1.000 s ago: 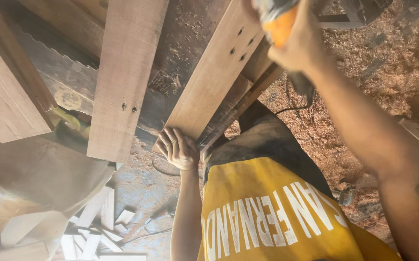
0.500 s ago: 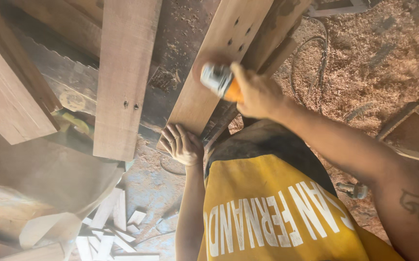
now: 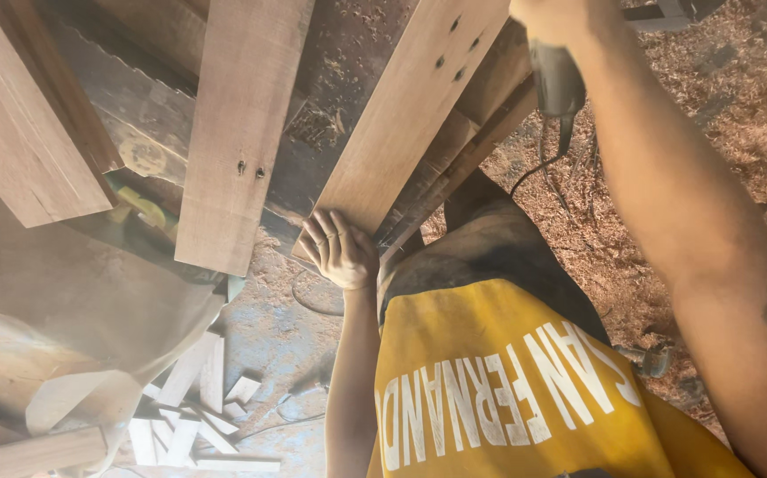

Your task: The person uses an angle grinder with a sanding disc to smooth the surface of wooden planks. They hold the planks with one hand and move the tool along the length of the wood, flipping the planks to sand different sides.

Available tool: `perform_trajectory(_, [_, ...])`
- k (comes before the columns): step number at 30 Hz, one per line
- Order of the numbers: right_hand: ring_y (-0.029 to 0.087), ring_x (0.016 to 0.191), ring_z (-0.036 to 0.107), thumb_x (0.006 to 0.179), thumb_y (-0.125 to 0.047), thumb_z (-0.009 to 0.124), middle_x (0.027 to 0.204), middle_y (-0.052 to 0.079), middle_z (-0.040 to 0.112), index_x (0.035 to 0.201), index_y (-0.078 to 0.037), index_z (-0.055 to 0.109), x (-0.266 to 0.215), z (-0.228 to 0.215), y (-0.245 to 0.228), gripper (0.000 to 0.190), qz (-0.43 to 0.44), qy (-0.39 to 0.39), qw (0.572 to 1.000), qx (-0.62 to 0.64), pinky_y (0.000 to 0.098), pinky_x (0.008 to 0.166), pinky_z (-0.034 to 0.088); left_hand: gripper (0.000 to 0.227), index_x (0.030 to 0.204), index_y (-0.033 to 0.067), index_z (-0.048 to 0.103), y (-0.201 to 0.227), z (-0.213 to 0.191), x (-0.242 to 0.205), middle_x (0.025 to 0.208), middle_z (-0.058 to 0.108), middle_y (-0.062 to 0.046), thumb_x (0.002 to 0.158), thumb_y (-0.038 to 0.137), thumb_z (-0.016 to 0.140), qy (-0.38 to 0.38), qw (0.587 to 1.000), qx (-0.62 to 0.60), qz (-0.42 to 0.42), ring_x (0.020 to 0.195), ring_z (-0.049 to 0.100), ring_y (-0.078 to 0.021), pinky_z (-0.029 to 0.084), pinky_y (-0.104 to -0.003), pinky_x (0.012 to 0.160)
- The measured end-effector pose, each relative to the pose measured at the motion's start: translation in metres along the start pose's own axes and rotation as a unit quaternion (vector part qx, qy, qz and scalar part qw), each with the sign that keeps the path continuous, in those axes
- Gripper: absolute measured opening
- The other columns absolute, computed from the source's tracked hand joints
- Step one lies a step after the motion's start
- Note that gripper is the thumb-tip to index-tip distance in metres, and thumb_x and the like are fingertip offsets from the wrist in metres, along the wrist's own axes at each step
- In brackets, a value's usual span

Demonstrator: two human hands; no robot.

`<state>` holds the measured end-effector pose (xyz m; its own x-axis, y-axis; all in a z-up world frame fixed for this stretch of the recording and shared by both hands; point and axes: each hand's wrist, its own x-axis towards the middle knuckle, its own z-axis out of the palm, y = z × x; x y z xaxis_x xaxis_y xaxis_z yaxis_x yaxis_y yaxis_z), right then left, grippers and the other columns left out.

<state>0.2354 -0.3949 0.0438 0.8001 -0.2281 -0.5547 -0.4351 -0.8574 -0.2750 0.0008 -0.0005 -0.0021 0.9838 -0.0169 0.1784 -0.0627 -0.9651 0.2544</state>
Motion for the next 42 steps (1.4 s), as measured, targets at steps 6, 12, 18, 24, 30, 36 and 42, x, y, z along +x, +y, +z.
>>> perform_trajectory(6, [0.049, 0.090, 0.071, 0.082, -0.014, 0.082, 0.109, 0.037, 0.064, 0.154, -0.003, 0.016, -0.114, 0.039, -0.027, 0.098, -0.070, 0.034, 0.994, 0.082, 0.0518, 0.076, 0.061, 0.043, 0.130, -0.0077, 0.069, 0.003, -0.002, 0.003, 0.144, 0.062, -0.024, 0.096, 0.012, 0.053, -0.004, 1.000, 0.004, -0.006, 0.144, 0.046, -0.0437, 0.026, -0.058, 0.124])
perform_trajectory(12, [0.050, 0.088, 0.070, 0.076, -0.012, 0.082, 0.111, 0.034, 0.065, 0.150, -0.003, 0.021, -0.194, 0.058, -0.047, 0.096, -0.127, -0.007, 0.990, 0.063, 0.0558, 0.077, 0.058, 0.043, 0.132, -0.0079, 0.066, 0.003, -0.005, 0.005, 0.143, 0.063, -0.023, 0.097, 0.013, 0.054, 0.003, 1.000, -0.003, 0.008, 0.143, 0.048, -0.0457, 0.029, -0.060, 0.123])
perform_trajectory(18, [0.047, 0.087, 0.071, 0.072, -0.014, 0.083, 0.117, 0.032, 0.065, 0.146, -0.004, 0.025, -0.190, 0.052, -0.038, 0.095, -0.128, -0.057, 0.990, 0.016, 0.0540, 0.071, 0.059, 0.042, 0.133, -0.0069, 0.067, 0.000, -0.003, 0.003, 0.143, 0.063, -0.021, 0.098, 0.012, 0.053, -0.001, 1.000, 0.005, 0.009, 0.143, 0.049, -0.0443, 0.028, -0.059, 0.123])
perform_trajectory(24, [0.045, 0.093, 0.071, 0.082, -0.018, 0.083, 0.114, 0.032, 0.064, 0.152, -0.004, 0.018, -0.130, 0.014, 0.011, 0.097, -0.005, -0.021, 0.999, 0.034, 0.0536, 0.080, 0.060, 0.044, 0.133, -0.0080, 0.066, 0.001, -0.004, 0.005, 0.143, 0.062, -0.023, 0.097, 0.012, 0.053, -0.003, 1.000, 0.000, 0.005, 0.143, 0.047, -0.0451, 0.027, -0.059, 0.123])
perform_trajectory(30, [0.042, 0.104, 0.072, 0.085, -0.012, 0.081, 0.122, 0.033, 0.063, 0.150, 0.001, 0.024, -0.052, -0.002, 0.053, 0.087, 0.002, 0.085, 0.994, 0.073, 0.0456, 0.084, 0.062, 0.041, 0.133, -0.0072, 0.067, 0.001, -0.003, 0.004, 0.144, 0.062, -0.022, 0.099, 0.011, 0.053, 0.000, 1.000, 0.012, 0.013, 0.143, 0.048, -0.0449, 0.028, -0.058, 0.124])
perform_trajectory(36, [0.036, 0.091, 0.074, 0.081, -0.009, 0.078, 0.117, 0.029, 0.061, 0.146, 0.003, 0.016, -0.055, -0.002, 0.018, 0.091, 0.040, 0.076, 0.986, 0.144, 0.0398, 0.070, 0.065, 0.041, 0.132, -0.0079, 0.067, 0.002, -0.006, 0.005, 0.143, 0.063, -0.022, 0.099, 0.011, 0.053, 0.001, 1.000, 0.019, 0.015, 0.143, 0.049, -0.0448, 0.029, -0.059, 0.123])
perform_trajectory(42, [0.046, 0.079, 0.071, 0.075, -0.019, 0.085, 0.101, 0.030, 0.066, 0.151, -0.003, 0.015, -0.156, 0.046, -0.044, 0.104, -0.096, -0.035, 0.994, 0.028, 0.0542, 0.070, 0.059, 0.043, 0.131, -0.0094, 0.067, 0.004, -0.007, 0.006, 0.141, 0.063, -0.025, 0.097, 0.013, 0.052, -0.011, 1.000, 0.017, 0.012, 0.141, 0.049, -0.0460, 0.029, -0.060, 0.120])
